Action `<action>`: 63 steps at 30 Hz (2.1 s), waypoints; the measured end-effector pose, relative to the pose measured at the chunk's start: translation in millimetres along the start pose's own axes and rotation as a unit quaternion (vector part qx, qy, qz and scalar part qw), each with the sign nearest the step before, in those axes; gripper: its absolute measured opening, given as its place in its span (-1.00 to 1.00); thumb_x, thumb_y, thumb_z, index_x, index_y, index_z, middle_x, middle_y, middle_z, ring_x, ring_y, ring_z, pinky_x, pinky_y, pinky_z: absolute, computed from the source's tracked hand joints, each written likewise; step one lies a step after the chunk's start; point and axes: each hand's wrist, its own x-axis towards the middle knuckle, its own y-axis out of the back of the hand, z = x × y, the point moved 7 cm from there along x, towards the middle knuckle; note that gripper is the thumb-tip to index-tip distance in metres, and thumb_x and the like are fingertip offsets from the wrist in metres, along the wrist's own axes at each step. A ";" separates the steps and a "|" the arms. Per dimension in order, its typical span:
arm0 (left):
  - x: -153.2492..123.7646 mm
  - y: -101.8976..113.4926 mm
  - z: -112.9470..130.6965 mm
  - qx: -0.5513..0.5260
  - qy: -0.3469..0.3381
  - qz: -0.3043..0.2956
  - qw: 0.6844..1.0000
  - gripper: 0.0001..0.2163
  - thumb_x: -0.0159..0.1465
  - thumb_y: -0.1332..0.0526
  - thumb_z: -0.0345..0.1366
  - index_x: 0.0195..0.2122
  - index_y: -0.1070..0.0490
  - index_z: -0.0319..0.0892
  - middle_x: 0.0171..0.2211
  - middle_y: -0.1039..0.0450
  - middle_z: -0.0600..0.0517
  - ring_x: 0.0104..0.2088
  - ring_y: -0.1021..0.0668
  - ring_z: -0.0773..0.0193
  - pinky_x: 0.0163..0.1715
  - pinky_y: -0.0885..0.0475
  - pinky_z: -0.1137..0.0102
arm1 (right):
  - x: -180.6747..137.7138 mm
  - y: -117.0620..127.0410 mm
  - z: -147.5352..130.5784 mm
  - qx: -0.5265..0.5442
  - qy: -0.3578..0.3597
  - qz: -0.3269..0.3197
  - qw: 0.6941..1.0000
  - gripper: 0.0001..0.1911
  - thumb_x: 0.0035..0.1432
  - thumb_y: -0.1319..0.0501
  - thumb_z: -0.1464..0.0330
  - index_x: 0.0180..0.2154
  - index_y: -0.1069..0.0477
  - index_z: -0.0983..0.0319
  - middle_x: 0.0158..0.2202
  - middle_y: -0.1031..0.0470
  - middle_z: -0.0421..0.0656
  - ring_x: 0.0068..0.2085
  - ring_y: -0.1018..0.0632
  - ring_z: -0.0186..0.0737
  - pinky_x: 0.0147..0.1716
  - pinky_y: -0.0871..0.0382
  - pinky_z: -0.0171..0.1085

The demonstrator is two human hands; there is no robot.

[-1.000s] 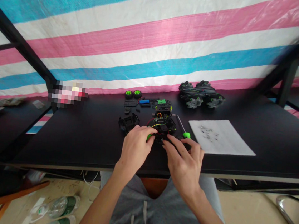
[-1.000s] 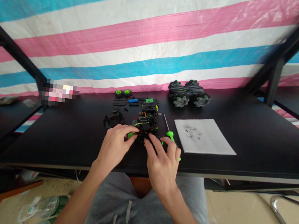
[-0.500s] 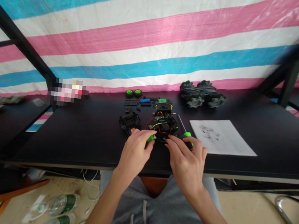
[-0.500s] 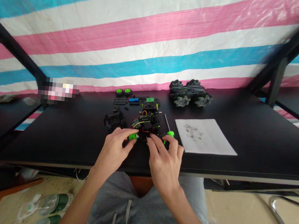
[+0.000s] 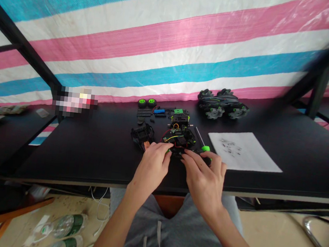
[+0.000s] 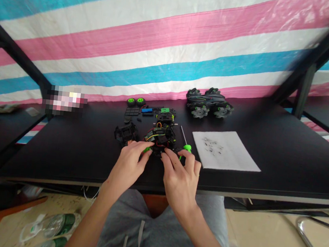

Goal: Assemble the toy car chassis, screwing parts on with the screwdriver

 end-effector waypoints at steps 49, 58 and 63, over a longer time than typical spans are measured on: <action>-10.5 -7.9 5.4 0.138 -0.066 0.000 0.988 -0.82 0.51 -0.37 -0.41 0.10 -0.62 -0.14 0.08 -0.70 -0.01 0.03 -0.69 0.06 0.06 -0.71 0.16 | -6.4 -7.4 6.6 0.016 0.001 -0.004 1.000 -0.74 0.40 -0.32 0.54 -0.02 -0.74 0.19 0.26 -0.59 0.08 0.15 -0.49 0.13 0.13 -0.61 0.10; -7.3 -8.2 8.5 0.134 -0.076 0.000 0.988 -0.77 0.48 -0.39 -0.43 0.12 -0.61 -0.09 0.09 -0.68 -0.01 0.03 -0.68 0.08 0.07 -0.68 0.17 | -6.4 -6.7 6.9 0.017 -0.003 -0.012 1.000 -0.75 0.41 -0.32 0.52 -0.02 -0.74 0.18 0.15 -0.63 0.08 0.11 -0.50 0.12 0.05 -0.54 0.04; -6.1 -7.5 10.1 0.136 -0.075 -0.008 0.988 -0.69 0.47 -0.40 -0.45 0.19 -0.59 -0.08 0.09 -0.66 -0.02 0.02 -0.65 0.07 0.06 -0.68 0.15 | -6.0 -5.4 5.7 0.018 0.008 -0.007 1.000 -0.77 0.42 -0.33 0.51 -0.01 -0.74 0.20 0.06 -0.70 0.03 0.08 -0.52 0.09 0.02 -0.49 0.02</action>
